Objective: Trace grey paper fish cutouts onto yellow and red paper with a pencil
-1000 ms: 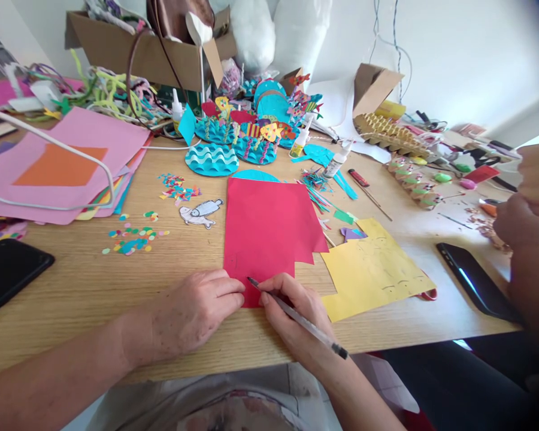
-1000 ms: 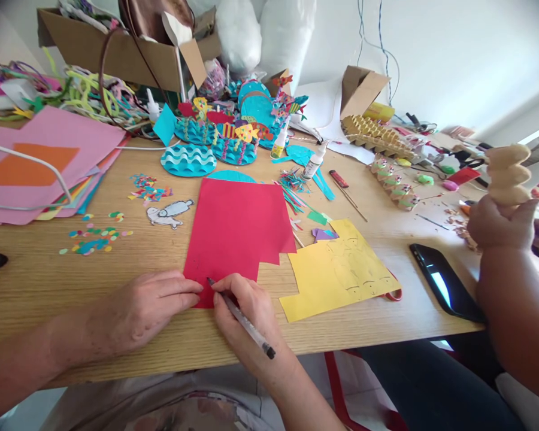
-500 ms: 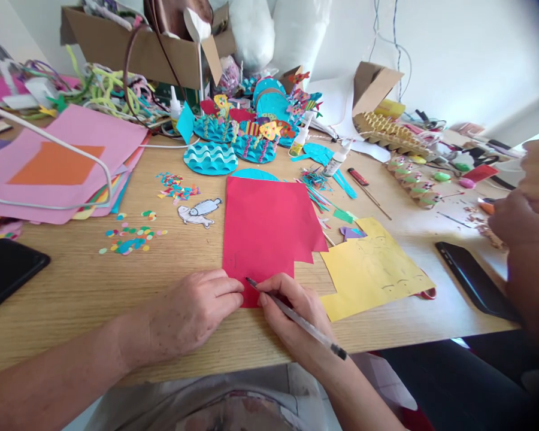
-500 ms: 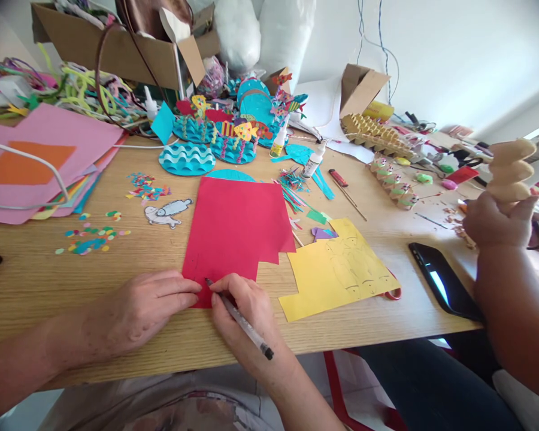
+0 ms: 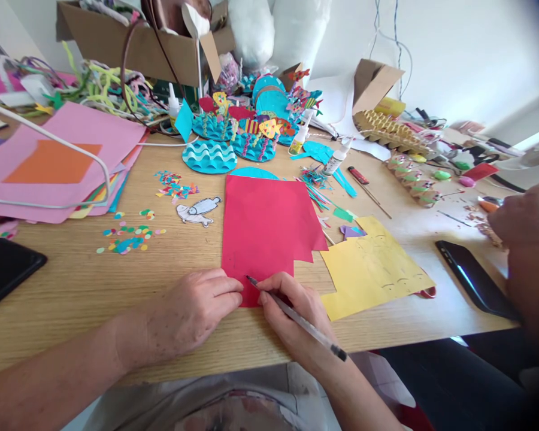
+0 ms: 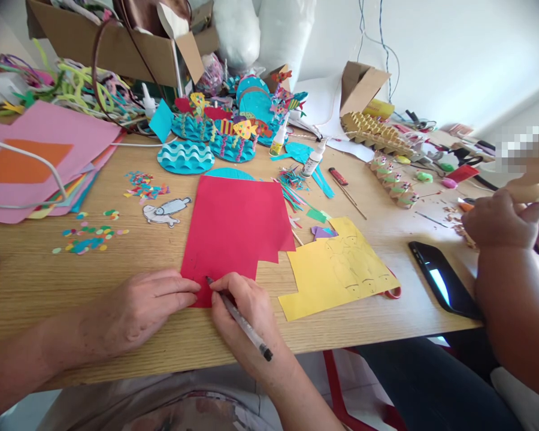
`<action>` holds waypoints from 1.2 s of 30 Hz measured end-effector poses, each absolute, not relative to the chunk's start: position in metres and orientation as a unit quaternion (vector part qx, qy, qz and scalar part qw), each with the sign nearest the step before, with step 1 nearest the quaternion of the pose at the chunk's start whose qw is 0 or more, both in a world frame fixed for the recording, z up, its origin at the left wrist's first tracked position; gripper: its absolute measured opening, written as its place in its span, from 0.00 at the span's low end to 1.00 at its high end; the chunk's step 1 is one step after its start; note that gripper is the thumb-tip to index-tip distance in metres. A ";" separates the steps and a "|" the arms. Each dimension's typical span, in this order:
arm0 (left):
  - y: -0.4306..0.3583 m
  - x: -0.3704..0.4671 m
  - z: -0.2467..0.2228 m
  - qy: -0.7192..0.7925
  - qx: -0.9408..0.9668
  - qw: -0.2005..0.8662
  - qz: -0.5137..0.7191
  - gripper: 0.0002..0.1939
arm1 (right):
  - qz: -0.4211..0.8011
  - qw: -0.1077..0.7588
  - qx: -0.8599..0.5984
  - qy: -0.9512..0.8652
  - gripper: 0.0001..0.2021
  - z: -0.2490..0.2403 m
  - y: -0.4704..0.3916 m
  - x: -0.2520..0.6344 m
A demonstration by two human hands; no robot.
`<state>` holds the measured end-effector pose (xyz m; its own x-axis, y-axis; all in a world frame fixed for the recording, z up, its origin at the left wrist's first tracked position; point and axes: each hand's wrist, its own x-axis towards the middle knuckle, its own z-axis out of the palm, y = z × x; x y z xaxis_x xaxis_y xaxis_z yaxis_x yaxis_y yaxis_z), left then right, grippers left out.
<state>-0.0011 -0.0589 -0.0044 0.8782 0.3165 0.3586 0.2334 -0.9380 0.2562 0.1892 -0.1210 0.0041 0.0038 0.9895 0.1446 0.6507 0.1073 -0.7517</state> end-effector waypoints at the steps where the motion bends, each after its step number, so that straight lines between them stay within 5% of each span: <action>1: -0.059 -0.001 -0.004 0.143 0.964 0.102 0.201 0.16 | 0.248 0.341 -0.620 -0.661 0.06 0.004 -0.121 0.189; 36: -0.059 -0.002 -0.005 0.143 0.960 0.117 0.209 0.16 | 0.238 0.364 -0.626 -0.647 0.06 0.001 -0.121 0.191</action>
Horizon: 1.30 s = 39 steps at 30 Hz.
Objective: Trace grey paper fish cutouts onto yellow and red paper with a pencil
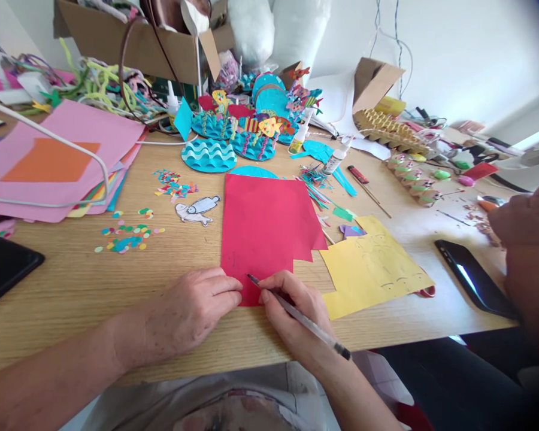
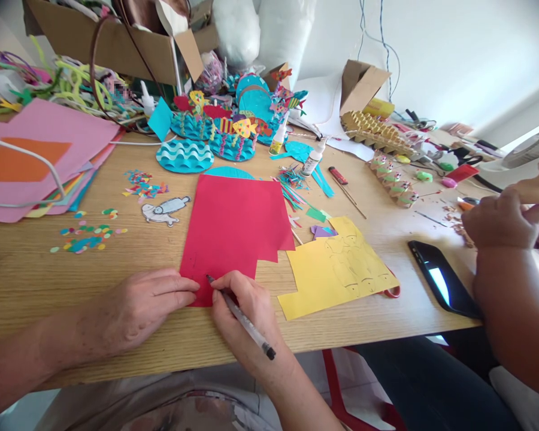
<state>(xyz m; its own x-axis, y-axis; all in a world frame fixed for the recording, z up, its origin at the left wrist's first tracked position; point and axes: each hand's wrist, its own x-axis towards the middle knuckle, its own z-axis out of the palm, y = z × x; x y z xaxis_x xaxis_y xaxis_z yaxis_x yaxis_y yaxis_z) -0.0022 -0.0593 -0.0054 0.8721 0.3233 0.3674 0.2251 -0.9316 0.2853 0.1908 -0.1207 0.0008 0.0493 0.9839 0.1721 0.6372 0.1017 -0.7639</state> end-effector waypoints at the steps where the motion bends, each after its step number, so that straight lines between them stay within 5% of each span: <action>1: -0.059 -0.002 -0.006 0.143 0.960 0.118 0.210 0.16 | 0.235 0.365 -0.626 -0.648 0.06 0.000 -0.121 0.191; 39: -0.058 -0.002 -0.005 0.145 0.960 0.124 0.206 0.16 | 0.227 0.359 -0.620 -0.659 0.06 0.001 -0.120 0.191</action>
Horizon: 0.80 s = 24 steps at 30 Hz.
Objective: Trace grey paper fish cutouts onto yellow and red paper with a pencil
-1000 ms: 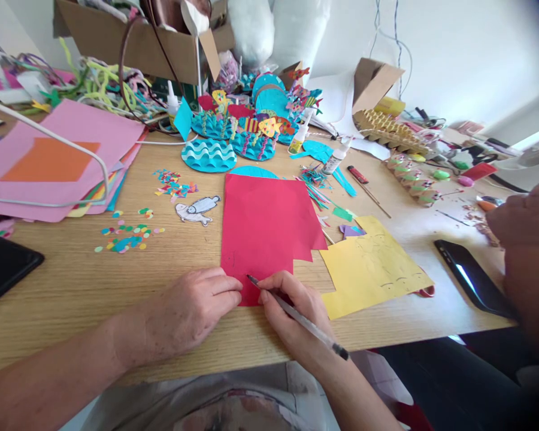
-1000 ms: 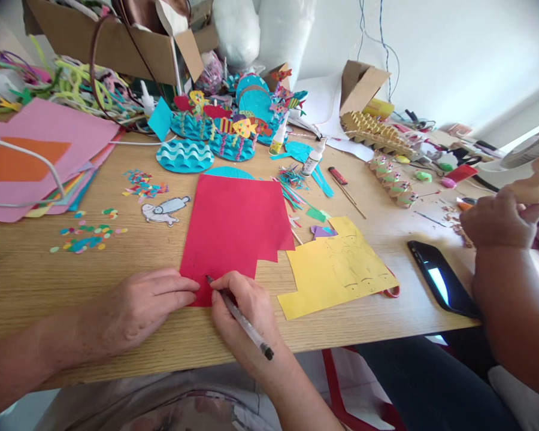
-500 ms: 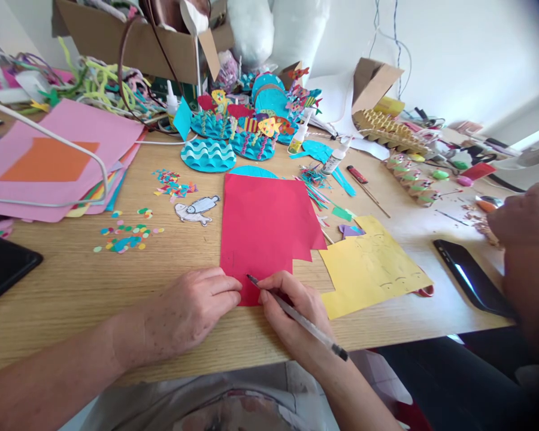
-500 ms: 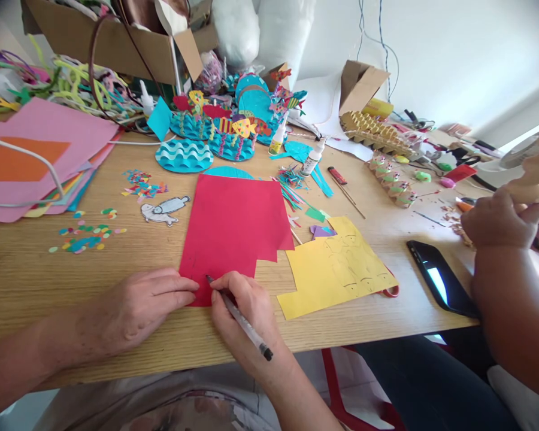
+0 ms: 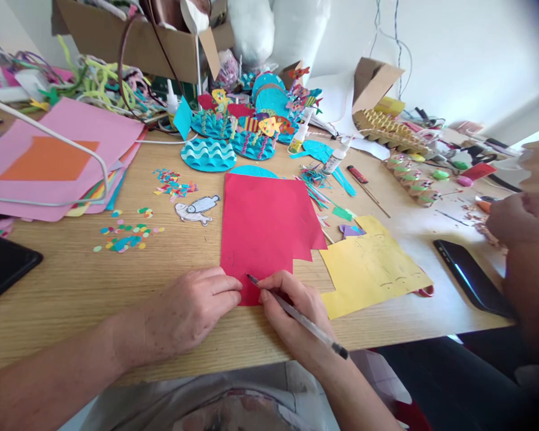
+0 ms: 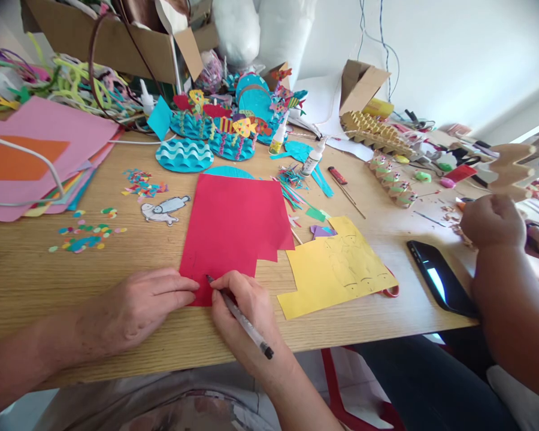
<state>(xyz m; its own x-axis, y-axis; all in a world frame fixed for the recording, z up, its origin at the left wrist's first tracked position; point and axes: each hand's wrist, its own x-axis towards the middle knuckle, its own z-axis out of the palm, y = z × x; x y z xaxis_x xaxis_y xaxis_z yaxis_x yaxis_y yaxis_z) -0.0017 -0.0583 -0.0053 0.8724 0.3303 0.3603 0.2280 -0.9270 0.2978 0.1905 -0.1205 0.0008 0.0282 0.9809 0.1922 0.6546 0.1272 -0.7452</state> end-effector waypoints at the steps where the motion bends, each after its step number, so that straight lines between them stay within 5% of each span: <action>1: -0.058 -0.002 -0.005 0.146 0.960 0.124 0.206 0.16 | 0.225 0.360 -0.623 -0.657 0.06 0.001 -0.120 0.191; 24: -0.059 -0.002 -0.004 0.149 0.961 0.123 0.200 0.16 | 0.233 0.359 -0.626 -0.651 0.06 0.001 -0.122 0.192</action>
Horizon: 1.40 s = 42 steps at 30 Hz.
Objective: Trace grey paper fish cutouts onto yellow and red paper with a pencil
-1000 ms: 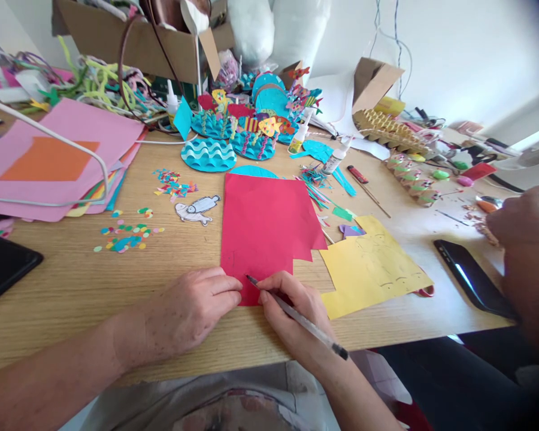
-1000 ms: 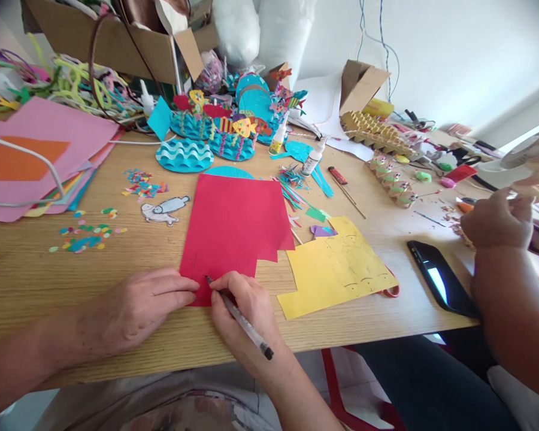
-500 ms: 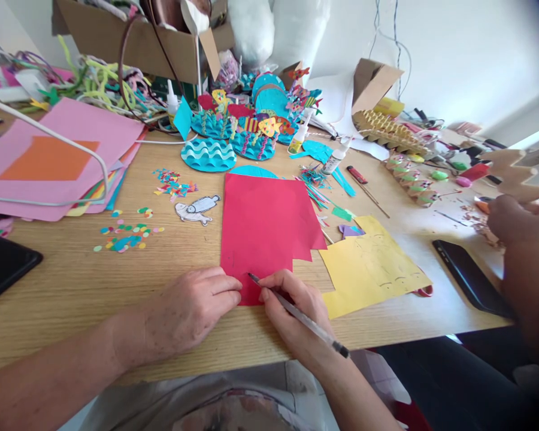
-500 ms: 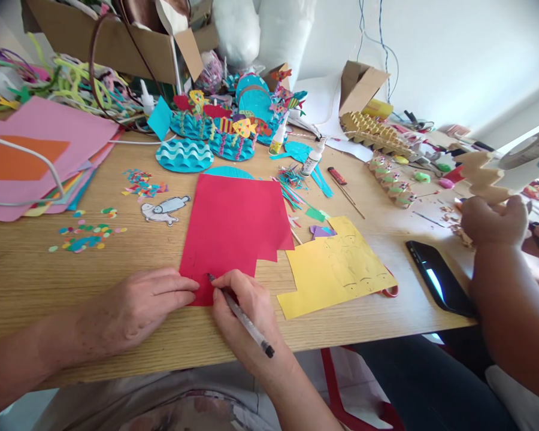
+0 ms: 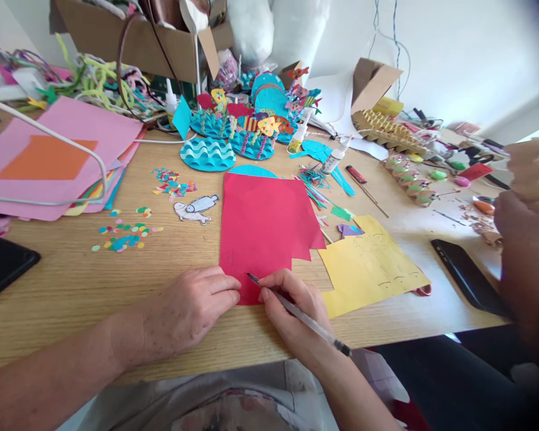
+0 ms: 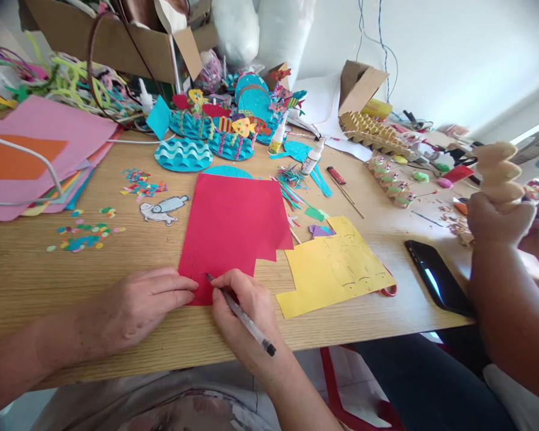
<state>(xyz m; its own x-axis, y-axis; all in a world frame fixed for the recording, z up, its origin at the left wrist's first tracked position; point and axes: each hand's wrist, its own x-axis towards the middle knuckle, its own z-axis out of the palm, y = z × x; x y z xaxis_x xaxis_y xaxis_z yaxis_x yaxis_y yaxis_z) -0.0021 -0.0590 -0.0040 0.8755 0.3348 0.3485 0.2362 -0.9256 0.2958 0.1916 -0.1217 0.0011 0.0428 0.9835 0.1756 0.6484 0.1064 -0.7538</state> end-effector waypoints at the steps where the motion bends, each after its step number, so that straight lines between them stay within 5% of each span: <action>1: -0.059 -0.002 -0.003 0.147 0.961 0.124 0.200 0.16 | 0.231 0.359 -0.631 -0.648 0.06 0.001 -0.122 0.191; 42: -0.059 -0.001 -0.002 0.145 0.960 0.121 0.207 0.17 | 0.230 0.365 -0.641 -0.635 0.06 0.000 -0.122 0.192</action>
<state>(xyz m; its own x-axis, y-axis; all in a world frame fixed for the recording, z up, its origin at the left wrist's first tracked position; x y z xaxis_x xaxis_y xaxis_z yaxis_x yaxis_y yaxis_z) -0.0005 -0.0592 -0.0021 0.8719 0.3284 0.3632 0.2283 -0.9288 0.2918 0.1917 -0.1216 0.0002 0.0871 0.9819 0.1684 0.6459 0.0730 -0.7600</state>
